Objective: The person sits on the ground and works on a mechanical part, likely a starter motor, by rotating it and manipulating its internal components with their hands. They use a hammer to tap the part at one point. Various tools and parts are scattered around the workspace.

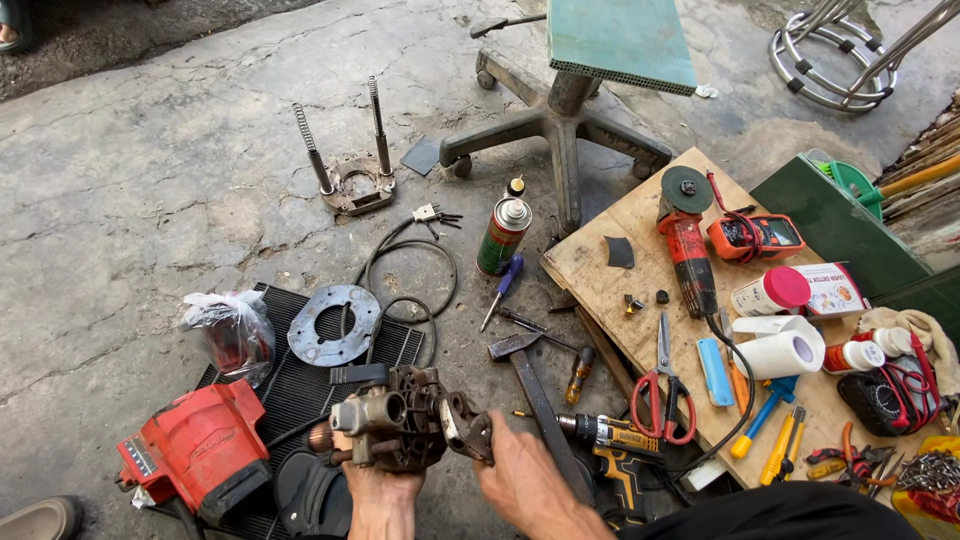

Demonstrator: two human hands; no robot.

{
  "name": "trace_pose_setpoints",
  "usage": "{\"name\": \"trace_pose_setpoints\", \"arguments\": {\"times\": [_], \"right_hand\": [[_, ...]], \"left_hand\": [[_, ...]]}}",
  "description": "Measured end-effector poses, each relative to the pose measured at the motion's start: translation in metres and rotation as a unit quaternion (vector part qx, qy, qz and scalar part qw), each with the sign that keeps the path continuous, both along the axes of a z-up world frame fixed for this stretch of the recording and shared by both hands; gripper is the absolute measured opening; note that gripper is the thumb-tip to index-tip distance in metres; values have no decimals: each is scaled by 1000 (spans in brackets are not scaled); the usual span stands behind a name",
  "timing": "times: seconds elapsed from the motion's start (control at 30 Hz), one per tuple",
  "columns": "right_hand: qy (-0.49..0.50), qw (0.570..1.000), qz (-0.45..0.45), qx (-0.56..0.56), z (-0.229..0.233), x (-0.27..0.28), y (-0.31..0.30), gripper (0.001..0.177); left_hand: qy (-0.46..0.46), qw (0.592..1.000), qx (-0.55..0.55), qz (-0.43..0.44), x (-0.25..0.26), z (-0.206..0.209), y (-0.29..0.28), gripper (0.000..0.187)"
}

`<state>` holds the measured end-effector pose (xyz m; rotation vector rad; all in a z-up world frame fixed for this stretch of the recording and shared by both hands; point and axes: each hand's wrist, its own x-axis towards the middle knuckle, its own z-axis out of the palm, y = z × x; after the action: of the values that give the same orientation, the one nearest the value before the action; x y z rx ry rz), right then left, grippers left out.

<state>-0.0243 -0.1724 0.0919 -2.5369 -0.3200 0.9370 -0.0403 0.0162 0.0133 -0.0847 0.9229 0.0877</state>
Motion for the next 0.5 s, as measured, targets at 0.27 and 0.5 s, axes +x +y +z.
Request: {"name": "trace_pose_setpoints", "arguments": {"times": [0.27,0.5], "right_hand": [[101,974,-180,90,49,-1,31,34],[8,983,-151,107,-27,-14,16,37]], "left_hand": [[-15,977,174,125,13,33,12,23],[-18,973,204,105,9,45,6,27]]}}
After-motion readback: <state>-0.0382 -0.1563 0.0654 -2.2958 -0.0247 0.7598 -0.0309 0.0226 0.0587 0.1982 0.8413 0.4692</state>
